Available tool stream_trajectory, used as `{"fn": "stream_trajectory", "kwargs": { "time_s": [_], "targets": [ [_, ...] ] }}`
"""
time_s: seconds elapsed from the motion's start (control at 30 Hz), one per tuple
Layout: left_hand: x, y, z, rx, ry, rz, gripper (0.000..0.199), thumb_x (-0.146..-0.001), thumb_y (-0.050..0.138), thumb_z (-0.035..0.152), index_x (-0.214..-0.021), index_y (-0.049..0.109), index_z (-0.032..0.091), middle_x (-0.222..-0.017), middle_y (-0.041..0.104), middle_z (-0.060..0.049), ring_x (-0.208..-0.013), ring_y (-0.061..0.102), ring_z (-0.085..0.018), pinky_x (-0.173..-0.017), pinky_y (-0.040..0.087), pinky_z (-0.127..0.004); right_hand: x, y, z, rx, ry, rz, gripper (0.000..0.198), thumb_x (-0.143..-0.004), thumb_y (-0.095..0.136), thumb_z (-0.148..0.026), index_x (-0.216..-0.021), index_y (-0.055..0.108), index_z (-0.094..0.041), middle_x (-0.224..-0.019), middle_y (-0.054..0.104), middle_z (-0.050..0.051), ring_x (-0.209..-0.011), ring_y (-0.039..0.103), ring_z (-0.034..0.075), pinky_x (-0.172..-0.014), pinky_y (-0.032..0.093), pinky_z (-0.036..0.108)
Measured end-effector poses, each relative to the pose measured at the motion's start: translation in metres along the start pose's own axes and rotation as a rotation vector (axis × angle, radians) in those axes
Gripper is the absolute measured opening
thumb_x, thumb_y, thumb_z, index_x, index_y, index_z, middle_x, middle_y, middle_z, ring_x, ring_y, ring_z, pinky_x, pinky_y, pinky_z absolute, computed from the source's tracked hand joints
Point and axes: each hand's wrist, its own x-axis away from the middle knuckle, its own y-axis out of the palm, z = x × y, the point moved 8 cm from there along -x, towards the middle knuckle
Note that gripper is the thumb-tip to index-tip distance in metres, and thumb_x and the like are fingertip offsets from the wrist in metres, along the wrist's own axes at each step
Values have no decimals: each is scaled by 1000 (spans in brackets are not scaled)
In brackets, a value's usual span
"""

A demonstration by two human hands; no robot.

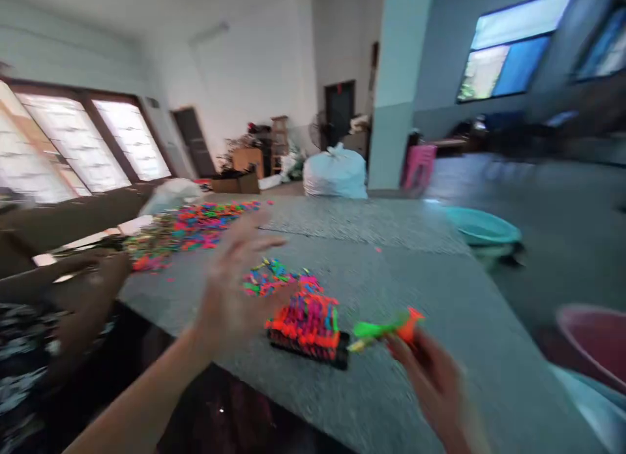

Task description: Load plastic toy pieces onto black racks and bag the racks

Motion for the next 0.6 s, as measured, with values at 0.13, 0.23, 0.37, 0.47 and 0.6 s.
{"fn": "stream_trajectory", "kwargs": {
  "time_s": [0.13, 0.23, 0.37, 0.47, 0.6],
  "targets": [
    [76, 155, 8, 306, -70, -733, 47, -85, 75, 34, -130, 65, 24, -115, 75, -8, -104, 72, -24, -94, 56, -36, 0, 5, -19, 1, 30, -53, 32, -91, 58, -44, -68, 58, -21, -62, 58, -1, -59, 52, 12, -56, 40, 23],
    [110, 194, 11, 378, 4, -915, 26, -98, 55, 29, -119, 70, 22, -100, 77, -4, -89, 74, -19, -83, 59, -31, 10, -2, -12, 42, 83, -49, 31, -91, 57, -41, -69, 56, -20, -64, 57, -2, -60, 49, 11, -58, 37, 24],
    [120, 201, 10, 329, 249, -835, 33, -98, 52, 23, -129, 63, 23, -115, 75, -7, -105, 72, -23, -90, 60, -37, 24, -11, 10, 47, 172, 4, 32, -91, 57, -44, -70, 56, -20, -63, 56, -2, -60, 46, 11, -56, 34, 24],
    [129, 206, 11, 303, 305, -716, 43, -95, 45, 8, -133, 58, 23, -94, 77, -3, -93, 75, -21, -103, 54, -47, 26, -10, 30, 40, 232, 52, 32, -89, 57, -45, -70, 55, -20, -62, 56, -1, -57, 46, 11, -54, 35, 24],
    [143, 222, 14, 308, 289, -685, 60, -85, 33, -5, -135, 55, 20, -95, 75, -2, -85, 74, -17, -115, 40, -58, 28, -5, 53, -19, 316, 51, 33, -87, 57, -48, -70, 56, -20, -61, 59, 0, -55, 49, 12, -52, 36, 24]
  ]
}}
